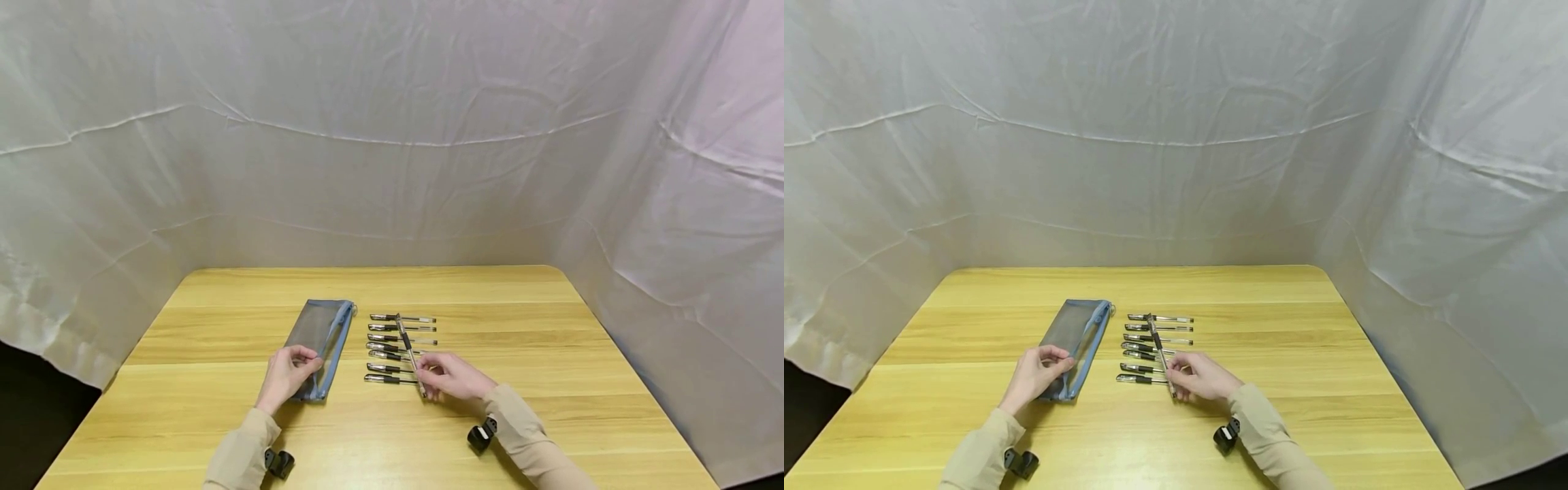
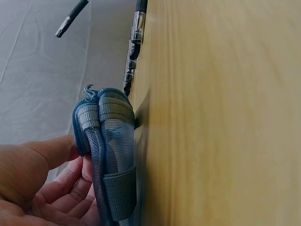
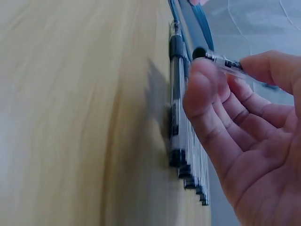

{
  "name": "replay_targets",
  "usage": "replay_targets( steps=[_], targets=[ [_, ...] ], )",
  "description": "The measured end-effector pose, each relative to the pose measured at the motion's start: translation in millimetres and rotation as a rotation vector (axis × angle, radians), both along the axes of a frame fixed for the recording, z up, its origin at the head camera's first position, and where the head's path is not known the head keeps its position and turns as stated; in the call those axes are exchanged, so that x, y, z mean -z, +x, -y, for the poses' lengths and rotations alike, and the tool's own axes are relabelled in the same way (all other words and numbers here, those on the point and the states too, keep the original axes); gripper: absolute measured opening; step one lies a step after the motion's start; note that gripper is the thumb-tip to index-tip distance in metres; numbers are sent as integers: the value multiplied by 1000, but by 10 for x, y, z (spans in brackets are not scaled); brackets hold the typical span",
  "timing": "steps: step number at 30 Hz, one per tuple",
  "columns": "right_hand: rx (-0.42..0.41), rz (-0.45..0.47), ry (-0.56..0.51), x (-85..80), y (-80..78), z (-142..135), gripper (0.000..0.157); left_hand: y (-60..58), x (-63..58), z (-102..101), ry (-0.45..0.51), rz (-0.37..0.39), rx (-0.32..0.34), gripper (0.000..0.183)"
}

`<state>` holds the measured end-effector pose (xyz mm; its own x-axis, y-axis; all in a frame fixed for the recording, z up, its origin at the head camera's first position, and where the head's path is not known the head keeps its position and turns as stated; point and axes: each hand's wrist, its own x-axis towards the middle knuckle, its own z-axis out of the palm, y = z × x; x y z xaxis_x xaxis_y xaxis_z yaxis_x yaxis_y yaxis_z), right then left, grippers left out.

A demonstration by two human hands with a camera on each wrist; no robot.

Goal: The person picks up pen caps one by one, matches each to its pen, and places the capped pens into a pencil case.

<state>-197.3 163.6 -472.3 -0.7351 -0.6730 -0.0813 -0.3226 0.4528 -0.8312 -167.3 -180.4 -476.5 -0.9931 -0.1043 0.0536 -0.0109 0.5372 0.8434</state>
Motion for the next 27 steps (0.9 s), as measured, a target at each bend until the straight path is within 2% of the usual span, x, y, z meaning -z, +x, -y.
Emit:
replay_targets(
  steps=[4, 8, 12, 22, 27],
  targets=[
    [20, 56, -57, -5, -14, 74, 26, -1, 2, -2, -5, -3, 1, 11],
    [35, 207, -187, -22, -46, 175, 40, 1, 2, -2, -12, -10, 5, 11],
    [62, 316, -281, -42, -87, 290, 45, 2, -6, -8, -13, -9, 5, 11],
    [182, 486, -370, -67, -172, 621, 57, -14, 4, -4, -14, -21, 7, 10],
    [235, 572, -425, -25, -244, 773, 54, -20, 18, 2, -4, -19, 8, 10]
  ],
)
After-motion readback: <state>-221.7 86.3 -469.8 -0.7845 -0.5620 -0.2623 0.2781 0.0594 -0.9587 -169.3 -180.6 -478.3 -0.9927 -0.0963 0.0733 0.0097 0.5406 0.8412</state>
